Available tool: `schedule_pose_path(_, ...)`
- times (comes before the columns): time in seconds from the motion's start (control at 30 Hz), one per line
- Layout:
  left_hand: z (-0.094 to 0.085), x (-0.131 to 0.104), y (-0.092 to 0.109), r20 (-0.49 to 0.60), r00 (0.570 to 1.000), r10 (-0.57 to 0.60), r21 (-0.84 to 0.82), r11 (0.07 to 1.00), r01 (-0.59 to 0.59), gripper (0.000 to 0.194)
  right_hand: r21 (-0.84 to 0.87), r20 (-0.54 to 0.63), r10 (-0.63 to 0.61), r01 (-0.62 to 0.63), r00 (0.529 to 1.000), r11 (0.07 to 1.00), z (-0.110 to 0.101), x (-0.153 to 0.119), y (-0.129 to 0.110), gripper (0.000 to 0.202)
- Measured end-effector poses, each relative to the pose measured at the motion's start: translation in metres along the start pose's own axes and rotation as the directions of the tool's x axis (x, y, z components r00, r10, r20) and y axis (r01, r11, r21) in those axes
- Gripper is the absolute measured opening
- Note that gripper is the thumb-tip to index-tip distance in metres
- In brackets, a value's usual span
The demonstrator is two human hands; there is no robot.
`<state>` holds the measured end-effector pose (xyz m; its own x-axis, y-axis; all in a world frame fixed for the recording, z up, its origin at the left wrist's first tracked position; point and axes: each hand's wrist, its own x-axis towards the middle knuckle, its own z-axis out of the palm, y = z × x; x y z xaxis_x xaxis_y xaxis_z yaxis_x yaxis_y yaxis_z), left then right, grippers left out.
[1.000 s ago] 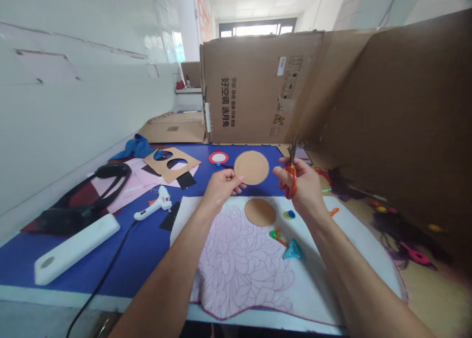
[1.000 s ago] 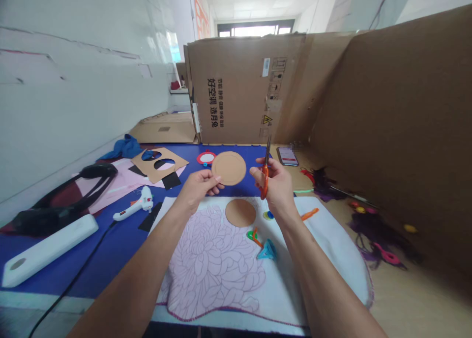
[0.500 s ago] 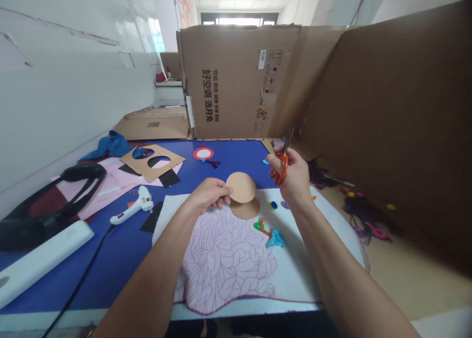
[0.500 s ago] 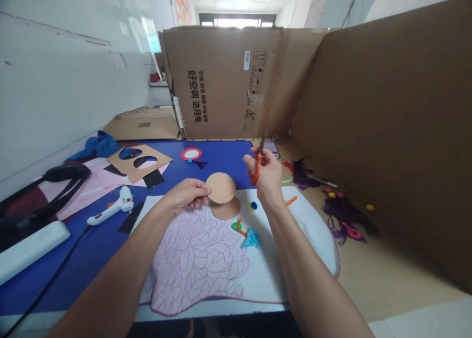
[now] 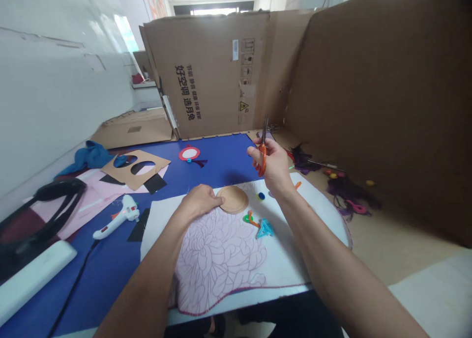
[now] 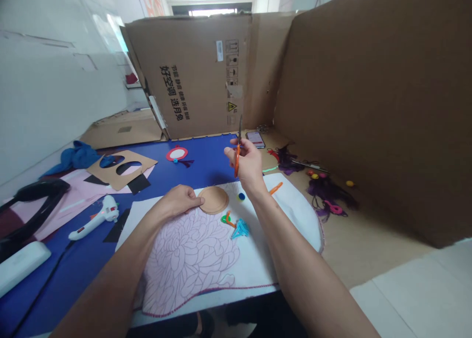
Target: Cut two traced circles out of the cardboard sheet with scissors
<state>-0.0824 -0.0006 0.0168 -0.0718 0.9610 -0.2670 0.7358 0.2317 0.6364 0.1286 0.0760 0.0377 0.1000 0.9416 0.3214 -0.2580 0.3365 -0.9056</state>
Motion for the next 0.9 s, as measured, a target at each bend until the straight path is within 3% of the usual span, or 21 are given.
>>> schedule_pose_path(0.07, 0.002, -0.001, 0.002, -0.129, 0.989, 0.079, 0.136, 0.989, -0.061, 0.028, -0.004, 0.000, -0.002, 0.002, 1.000, 1.000, 0.000, 0.000, -0.001, 0.038)
schedule_pose_path(0.13, 0.006, -0.002, 0.003, -0.190, 0.957, 0.220, 0.286, 0.945, -0.160, 0.026, -0.014, 0.000, 0.004, -0.004, 1.000, 1.000, 0.000, 0.000, -0.002, 0.037)
schedule_pose_path(0.2, 0.011, -0.004, 0.005, -0.150, 0.936, 0.318, 0.384, 0.891, -0.242, 0.028, -0.016, 0.000, 0.013, -0.013, 1.000, 1.000, 0.001, 0.001, -0.002, 0.039)
schedule_pose_path(0.27, 0.016, -0.006, 0.007, -0.099, 0.939, 0.330, 0.417, 0.871, -0.262, 0.032, 0.000, 0.000, 0.017, -0.017, 1.000, 1.000, 0.001, 0.001, -0.002, 0.042)
schedule_pose_path(0.53, 0.024, -0.013, 0.020, -0.057, 0.931, 0.360, 0.394, 0.865, -0.310, 0.040, 0.042, 0.005, 0.012, -0.013, 1.000, 0.999, 0.001, 0.002, -0.005, 0.040)
schedule_pose_path(0.77, 0.034, -0.009, 0.014, -0.097, 0.893, 0.439, 0.298, 0.869, -0.395, 0.039, 0.002, 0.021, 0.010, -0.010, 1.000, 1.000, 0.001, 0.003, -0.005, 0.042)
schedule_pose_path(0.9, 0.033, -0.008, 0.013, -0.082, 0.905, 0.417, 0.319, 0.871, -0.372, 0.040, -0.002, 0.030, 0.007, -0.007, 1.000, 1.000, 0.001, 0.005, -0.003, 0.042)
